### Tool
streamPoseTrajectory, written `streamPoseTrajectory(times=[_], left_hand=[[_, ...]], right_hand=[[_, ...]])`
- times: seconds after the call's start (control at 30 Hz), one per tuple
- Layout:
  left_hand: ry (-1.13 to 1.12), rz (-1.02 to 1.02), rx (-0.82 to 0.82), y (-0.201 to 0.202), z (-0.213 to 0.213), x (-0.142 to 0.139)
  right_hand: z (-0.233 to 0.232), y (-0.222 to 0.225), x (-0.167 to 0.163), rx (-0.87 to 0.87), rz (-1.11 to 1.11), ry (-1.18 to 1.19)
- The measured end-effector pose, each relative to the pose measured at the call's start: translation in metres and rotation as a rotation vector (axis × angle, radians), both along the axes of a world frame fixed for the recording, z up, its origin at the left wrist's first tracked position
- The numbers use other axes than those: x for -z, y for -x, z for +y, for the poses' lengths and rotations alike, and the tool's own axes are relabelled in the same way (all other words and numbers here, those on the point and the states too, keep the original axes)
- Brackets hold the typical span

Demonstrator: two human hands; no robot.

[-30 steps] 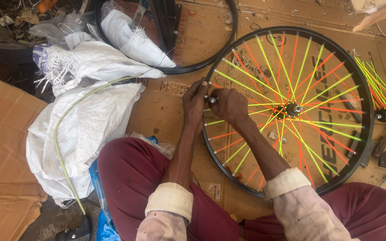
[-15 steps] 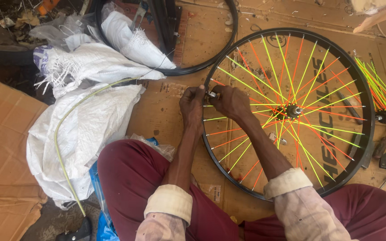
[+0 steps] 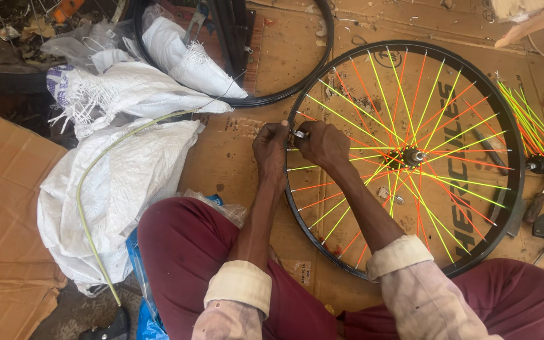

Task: The person sits on the floor and uses a spoke wrench to tighten the nipples on the spokes of a bicycle wheel. They systematically move around the rim, adjusting individual spokes to true the wheel.

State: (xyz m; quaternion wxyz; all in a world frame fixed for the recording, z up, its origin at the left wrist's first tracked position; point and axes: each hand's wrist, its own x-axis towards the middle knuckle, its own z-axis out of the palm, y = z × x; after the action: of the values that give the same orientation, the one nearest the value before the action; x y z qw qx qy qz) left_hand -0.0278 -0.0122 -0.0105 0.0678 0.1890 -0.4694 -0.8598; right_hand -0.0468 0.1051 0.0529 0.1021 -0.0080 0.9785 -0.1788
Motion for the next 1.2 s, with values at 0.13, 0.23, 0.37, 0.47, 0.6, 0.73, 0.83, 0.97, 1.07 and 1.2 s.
streamPoseTrajectory(times=[0.13, 0.23, 0.37, 0.47, 0.6, 0.73, 0.83, 0.97, 1.07, 1.2], left_hand=[[-0.039, -0.014, 0.001, -0.002, 0.004, 0.009], [-0.062, -0.005, 0.000, -0.003, 0.002, 0.008], [-0.071, -0.032, 0.015, -0.003, 0.001, 0.004], [-0.006, 0.006, 0.009, -0.001, 0.004, 0.007], [-0.024, 0.031, 0.017, -0.001, 0.006, 0.015], [-0.066, 0.045, 0.017, -0.002, 0.008, 0.018], [-0.063, 0.031, 0.009, -0.002, 0.007, 0.017], [-0.065, 0.044, 0.009, -0.002, 0.009, 0.015], [-0.056, 0.014, 0.008, -0.004, 0.010, 0.013], [-0.035, -0.010, 0.019, -0.006, 0.011, 0.011]], right_hand=[[0.017, -0.011, 0.003, -0.089, 0.057, 0.308], [0.025, -0.014, 0.007, -0.076, 0.161, 0.423], [0.015, -0.007, 0.008, -0.041, 0.113, 0.299], [0.004, -0.003, 0.010, -0.014, 0.080, 0.003], [0.008, -0.007, 0.010, -0.039, 0.005, 0.083], [0.021, -0.018, 0.008, -0.123, 0.115, 0.293], [0.020, -0.022, 0.008, -0.081, 0.088, 0.241], [0.019, -0.026, 0.009, -0.058, 0.134, 0.284], [0.018, -0.029, 0.011, -0.047, 0.230, 0.351], [0.014, -0.033, 0.010, -0.013, 0.275, 0.296]])
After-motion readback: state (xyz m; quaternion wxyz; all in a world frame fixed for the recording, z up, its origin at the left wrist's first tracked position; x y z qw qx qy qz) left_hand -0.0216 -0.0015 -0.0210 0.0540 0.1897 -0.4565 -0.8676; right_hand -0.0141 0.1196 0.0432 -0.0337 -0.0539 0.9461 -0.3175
